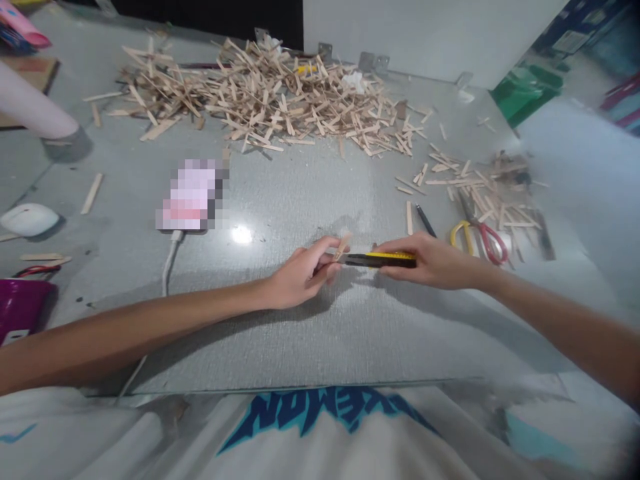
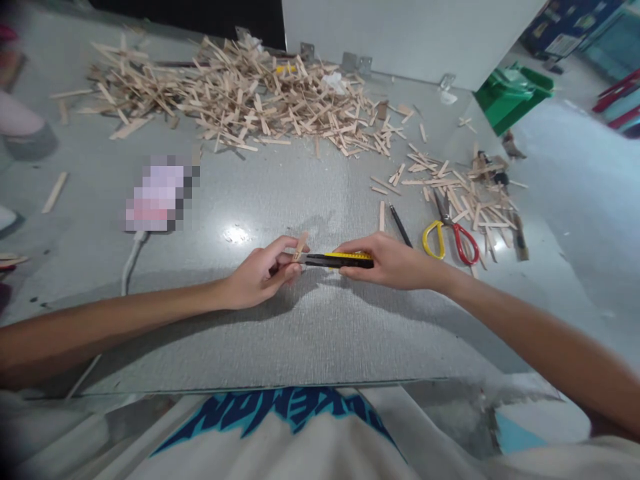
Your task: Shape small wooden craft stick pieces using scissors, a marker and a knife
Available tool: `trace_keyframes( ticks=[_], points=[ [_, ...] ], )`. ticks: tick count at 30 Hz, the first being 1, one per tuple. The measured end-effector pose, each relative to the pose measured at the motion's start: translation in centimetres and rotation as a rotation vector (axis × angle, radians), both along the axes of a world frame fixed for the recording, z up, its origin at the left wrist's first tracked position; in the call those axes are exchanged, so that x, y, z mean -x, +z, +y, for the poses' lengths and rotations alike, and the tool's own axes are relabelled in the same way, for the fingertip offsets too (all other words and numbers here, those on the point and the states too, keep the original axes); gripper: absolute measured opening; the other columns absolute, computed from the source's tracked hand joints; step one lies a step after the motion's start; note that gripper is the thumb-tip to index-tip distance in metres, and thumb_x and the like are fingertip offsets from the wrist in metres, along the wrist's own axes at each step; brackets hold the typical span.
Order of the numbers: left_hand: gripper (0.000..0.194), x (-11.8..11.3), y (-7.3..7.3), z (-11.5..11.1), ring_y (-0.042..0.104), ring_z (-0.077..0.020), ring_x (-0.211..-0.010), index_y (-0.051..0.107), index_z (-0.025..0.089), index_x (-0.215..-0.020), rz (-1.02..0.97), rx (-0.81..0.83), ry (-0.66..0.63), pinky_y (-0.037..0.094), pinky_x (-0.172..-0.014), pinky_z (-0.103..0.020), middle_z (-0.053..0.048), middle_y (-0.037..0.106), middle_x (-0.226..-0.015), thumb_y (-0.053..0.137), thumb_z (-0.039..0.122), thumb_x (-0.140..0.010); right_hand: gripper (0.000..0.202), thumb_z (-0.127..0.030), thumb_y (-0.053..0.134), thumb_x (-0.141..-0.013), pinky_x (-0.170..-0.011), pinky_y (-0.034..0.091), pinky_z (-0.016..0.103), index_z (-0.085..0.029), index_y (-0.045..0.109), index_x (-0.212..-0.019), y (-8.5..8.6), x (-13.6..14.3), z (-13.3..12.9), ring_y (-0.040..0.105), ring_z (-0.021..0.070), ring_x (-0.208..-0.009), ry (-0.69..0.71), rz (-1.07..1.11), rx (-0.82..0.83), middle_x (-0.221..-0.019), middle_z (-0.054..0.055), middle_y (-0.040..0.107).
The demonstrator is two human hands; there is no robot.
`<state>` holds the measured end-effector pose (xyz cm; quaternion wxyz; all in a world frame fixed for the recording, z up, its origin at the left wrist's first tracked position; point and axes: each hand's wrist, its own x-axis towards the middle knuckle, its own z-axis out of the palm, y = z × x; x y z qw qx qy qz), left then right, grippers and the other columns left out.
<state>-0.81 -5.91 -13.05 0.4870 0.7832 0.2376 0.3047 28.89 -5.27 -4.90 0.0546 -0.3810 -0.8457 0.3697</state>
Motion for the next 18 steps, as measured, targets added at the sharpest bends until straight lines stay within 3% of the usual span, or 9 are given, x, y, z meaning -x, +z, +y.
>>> trace_keyframes(
  ticks=[6, 13, 18],
  points=[
    [0.021, 0.0, 0.0, -0.2, 0.060, -0.0094, -0.055, 0.045, 0.021, -0.133, 0.013, -0.016, 0.030, 0.044, -0.052, -0.018, 0.006, 0.066, -0.073, 0.049, 0.028, -0.114, 0.040, -0.045, 0.061, -0.110, -0.063, 0.043, 0.026, -0.018, 0.079, -0.132, -0.1, -0.1, -2.1, 0.061, 0.0142, -0.063, -0.151, -0.040, -0.272, -0.086, 0.004, 0.079],
    [0.021, -0.1, -0.1, -0.3, 0.058, -0.0084, -0.051, 0.047, 0.020, -0.133, 0.005, -0.025, 0.056, 0.043, -0.050, -0.016, 0.007, 0.066, -0.070, 0.051, 0.030, -0.114, 0.039, -0.036, 0.044, -0.119, -0.066, 0.049, 0.029, -0.015, 0.067, -0.143, -1.3, 0.5, -5.1, 0.074, 0.0201, -0.073, -0.083, -0.153, -0.569, -0.088, 0.008, 0.080],
    [0.023, 0.0, -0.2, -0.4, 0.054, -0.0072, -0.049, 0.047, 0.019, -0.135, 0.001, -0.065, 0.079, 0.039, -0.048, -0.015, 0.007, 0.067, -0.070, 0.050, 0.029, -0.114, 0.043, -0.035, 0.036, -0.122, -0.057, 0.040, 0.027, -0.014, 0.065, -0.146, -1.2, 1.2, -5.8, 0.064, 0.0161, -0.061, -0.043, -0.267, -0.706, -0.075, 0.003, 0.072]
  ],
)
